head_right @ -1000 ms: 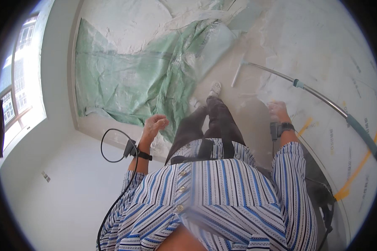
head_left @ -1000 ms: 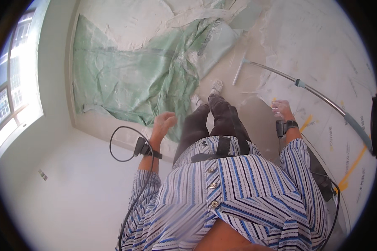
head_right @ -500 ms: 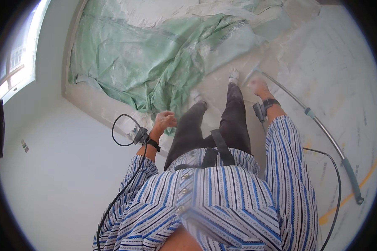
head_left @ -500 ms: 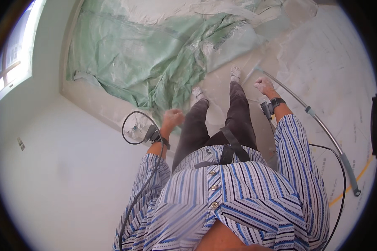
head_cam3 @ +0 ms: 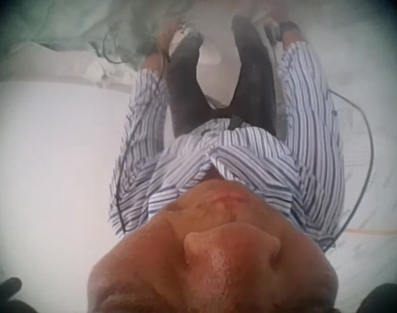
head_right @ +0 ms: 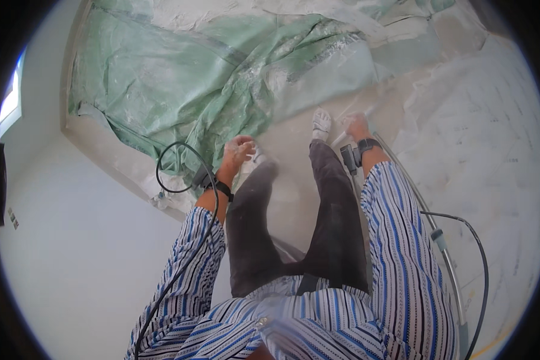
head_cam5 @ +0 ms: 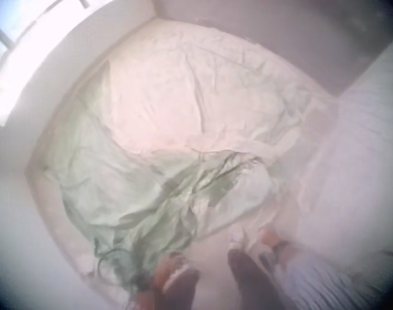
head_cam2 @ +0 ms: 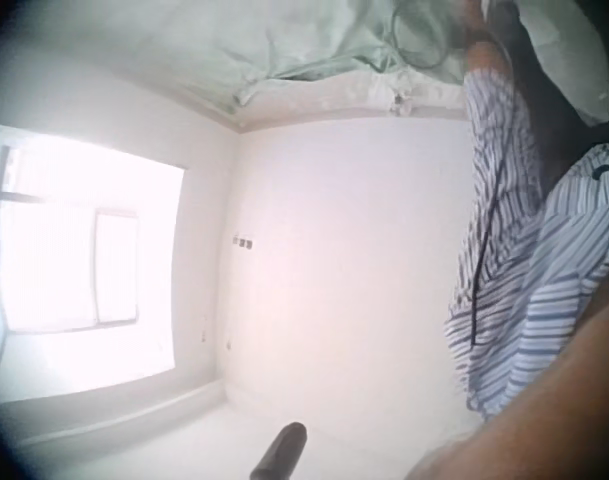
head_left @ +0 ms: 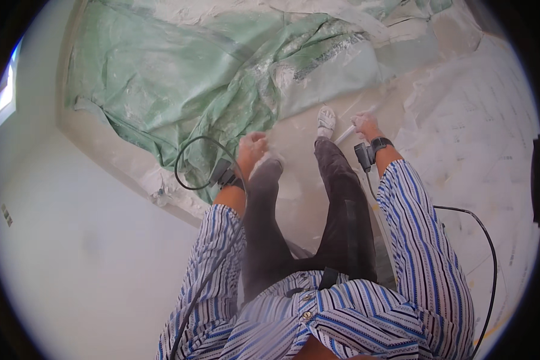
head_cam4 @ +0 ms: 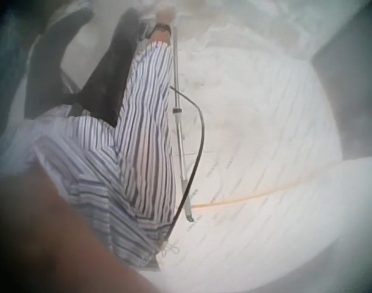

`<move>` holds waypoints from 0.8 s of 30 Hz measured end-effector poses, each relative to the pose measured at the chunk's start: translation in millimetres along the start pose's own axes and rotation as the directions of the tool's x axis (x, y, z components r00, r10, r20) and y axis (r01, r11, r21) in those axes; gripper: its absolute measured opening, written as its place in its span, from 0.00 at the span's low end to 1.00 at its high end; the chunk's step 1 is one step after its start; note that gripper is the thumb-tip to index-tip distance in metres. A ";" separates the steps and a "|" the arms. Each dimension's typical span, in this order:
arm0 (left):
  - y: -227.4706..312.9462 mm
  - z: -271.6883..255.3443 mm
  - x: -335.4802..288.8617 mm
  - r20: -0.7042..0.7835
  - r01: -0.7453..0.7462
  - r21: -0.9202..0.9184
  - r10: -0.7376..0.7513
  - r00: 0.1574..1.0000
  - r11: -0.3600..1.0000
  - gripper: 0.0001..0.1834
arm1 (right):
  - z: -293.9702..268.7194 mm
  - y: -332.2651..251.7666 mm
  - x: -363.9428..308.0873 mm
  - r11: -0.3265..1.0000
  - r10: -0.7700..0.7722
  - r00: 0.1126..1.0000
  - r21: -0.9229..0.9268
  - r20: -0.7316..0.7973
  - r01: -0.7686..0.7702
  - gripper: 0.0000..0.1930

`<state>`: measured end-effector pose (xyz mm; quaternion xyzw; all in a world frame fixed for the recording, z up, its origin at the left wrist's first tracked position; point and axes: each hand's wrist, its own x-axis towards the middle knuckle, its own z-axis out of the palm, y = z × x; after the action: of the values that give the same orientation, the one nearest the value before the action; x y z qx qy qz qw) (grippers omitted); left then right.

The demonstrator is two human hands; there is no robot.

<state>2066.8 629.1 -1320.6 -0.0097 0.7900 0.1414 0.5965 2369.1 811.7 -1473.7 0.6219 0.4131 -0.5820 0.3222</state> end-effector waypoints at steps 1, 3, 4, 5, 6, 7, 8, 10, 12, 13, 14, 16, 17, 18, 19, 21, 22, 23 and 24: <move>18.9 44.8 71.4 0.049 -0.048 -0.085 0.053 0.997 0.995 0.21 | -34.1 53.2 95.3 0.997 -0.077 0.995 0.020 -0.058 0.079 0.16; 22.2 80.9 195.1 0.054 -0.070 -0.163 0.080 0.995 0.984 0.22 | -39.5 72.7 223.7 0.984 -0.173 0.983 0.031 -0.069 0.175 0.21; 8.3 72.4 249.7 0.014 -0.116 -0.124 0.119 0.993 0.985 0.24 | -3.6 54.4 270.2 0.979 -0.112 0.993 0.172 0.023 0.107 0.23; -3.7 68.7 303.4 -0.013 -0.171 -0.090 0.170 0.985 0.981 0.26 | 21.5 42.2 316.0 0.955 -0.058 0.993 0.296 0.107 0.024 0.26; -7.8 78.1 357.7 -0.013 -0.180 -0.091 0.179 0.984 0.980 0.26 | 26.7 45.5 365.1 0.954 -0.064 0.993 0.297 0.100 0.031 0.26; -14.8 89.1 407.0 -0.040 -0.237 -0.040 0.235 0.971 0.971 0.27 | 22.8 50.7 407.8 0.955 -0.252 0.967 0.175 0.041 0.242 0.27; -17.0 98.0 450.1 -0.069 -0.298 0.011 0.298 0.952 0.955 0.28 | 13.2 49.4 447.6 0.897 -0.442 0.897 0.034 0.007 0.441 0.28; -51.4 96.1 511.3 -0.056 -0.346 0.176 0.360 0.931 0.922 0.29 | 51.5 34.3 487.5 0.808 -0.534 0.844 -0.267 0.046 0.525 0.32; -38.7 107.1 543.1 -0.005 -0.426 0.333 0.453 0.892 0.841 0.30 | 59.9 26.3 515.2 0.632 -0.617 0.783 -0.543 0.079 0.553 0.39; -32.3 127.4 553.8 0.010 -0.411 0.254 0.422 0.906 0.875 0.30 | 41.0 31.3 529.6 0.673 -0.576 0.818 -0.562 0.010 0.481 0.38; -20.8 147.2 560.1 0.030 -0.395 0.176 0.396 0.918 0.902 0.30 | 19.2 36.5 537.7 0.708 -0.537 0.841 -0.576 -0.064 0.407 0.38; -3.8 149.5 550.9 0.053 -0.425 0.217 0.424 0.904 0.879 0.30 | 16.3 21.2 521.9 0.657 -0.659 0.727 -0.617 -0.192 0.433 0.29; -2.5 140.9 542.7 0.083 -0.493 0.368 0.500 0.862 0.788 0.32 | 23.5 1.5 505.2 0.744 -0.592 0.783 -0.504 -0.194 0.438 0.27; 2.2 141.0 531.9 0.131 -0.555 0.487 0.572 0.810 0.674 0.34 | 23.2 -14.1 487.5 0.815 -0.520 0.833 -0.402 -0.187 0.418 0.26; 7.3 146.9 518.3 0.136 -0.564 0.484 0.579 0.804 0.669 0.34 | 20.8 -26.1 470.9 0.816 -0.520 0.831 -0.403 -0.197 0.414 0.26; 14.0 166.9 483.7 0.203 -0.652 0.622 0.714 0.670 0.434 0.42 | 8.4 -44.2 434.7 0.523 -0.258 0.949 0.801 -0.178 0.292 0.22; 19.4 179.1 460.8 0.212 -0.660 0.614 0.715 0.666 0.432 0.42 | 3.5 -50.8 412.5 0.524 -0.249 0.950 0.799 -0.187 0.295 0.22; 24.9 194.0 435.6 0.182 -0.560 0.697 0.646 0.742 0.447 0.45 | -2.4 -55.4 386.7 0.405 -0.235 0.941 0.856 -0.243 0.323 0.20; 34.5 204.4 413.0 0.139 -0.453 0.772 0.576 0.805 0.447 0.47 | -11.8 -59.2 362.8 0.277 -0.219 0.928 0.893 -0.300 0.354 0.18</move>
<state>2133.5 773.6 -1754.3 0.4777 0.7760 -0.0392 0.4100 2315.0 899.2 -1826.8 0.6405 0.1259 -0.7221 -0.2292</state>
